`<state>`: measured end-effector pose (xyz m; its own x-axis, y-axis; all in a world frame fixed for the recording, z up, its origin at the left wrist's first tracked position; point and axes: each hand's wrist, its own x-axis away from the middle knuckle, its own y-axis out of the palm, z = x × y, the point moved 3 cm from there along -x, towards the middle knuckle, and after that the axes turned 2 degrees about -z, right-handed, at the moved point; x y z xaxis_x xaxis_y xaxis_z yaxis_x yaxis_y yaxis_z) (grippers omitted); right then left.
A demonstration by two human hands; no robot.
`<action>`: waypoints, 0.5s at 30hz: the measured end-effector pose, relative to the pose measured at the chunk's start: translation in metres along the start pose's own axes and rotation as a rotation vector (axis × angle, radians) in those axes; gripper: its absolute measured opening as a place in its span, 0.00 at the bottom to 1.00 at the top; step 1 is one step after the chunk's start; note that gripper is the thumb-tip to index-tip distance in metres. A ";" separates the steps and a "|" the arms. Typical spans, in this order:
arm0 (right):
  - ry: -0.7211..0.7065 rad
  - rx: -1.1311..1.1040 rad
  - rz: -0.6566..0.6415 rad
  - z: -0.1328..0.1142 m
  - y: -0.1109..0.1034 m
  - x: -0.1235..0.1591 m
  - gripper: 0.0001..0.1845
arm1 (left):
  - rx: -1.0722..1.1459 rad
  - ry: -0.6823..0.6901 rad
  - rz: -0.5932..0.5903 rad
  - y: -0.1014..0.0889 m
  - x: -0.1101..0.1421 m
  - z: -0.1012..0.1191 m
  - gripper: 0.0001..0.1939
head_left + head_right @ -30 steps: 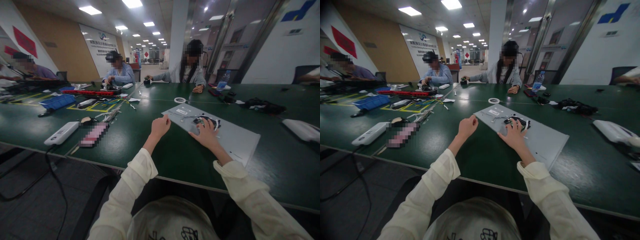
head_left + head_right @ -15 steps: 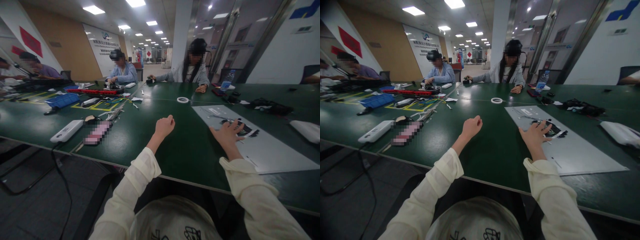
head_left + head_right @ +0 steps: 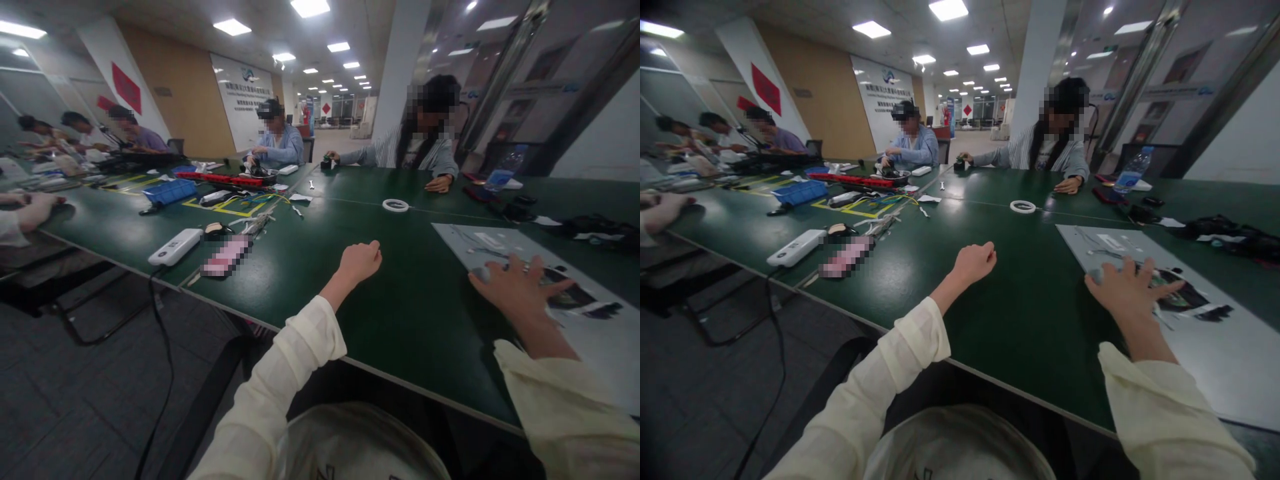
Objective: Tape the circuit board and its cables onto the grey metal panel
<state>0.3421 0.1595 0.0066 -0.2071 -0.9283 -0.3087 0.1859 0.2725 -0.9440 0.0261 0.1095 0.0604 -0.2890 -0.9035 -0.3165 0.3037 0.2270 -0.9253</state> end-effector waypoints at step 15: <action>-0.164 -0.085 -0.182 0.014 0.020 -0.013 0.23 | 0.021 0.102 -0.072 0.011 -0.001 -0.002 0.10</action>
<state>0.3622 0.1733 -0.0065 -0.0701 -0.9907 -0.1164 0.0772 0.1109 -0.9908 0.0280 0.1135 0.0503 -0.4015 -0.8751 -0.2703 0.2980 0.1543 -0.9420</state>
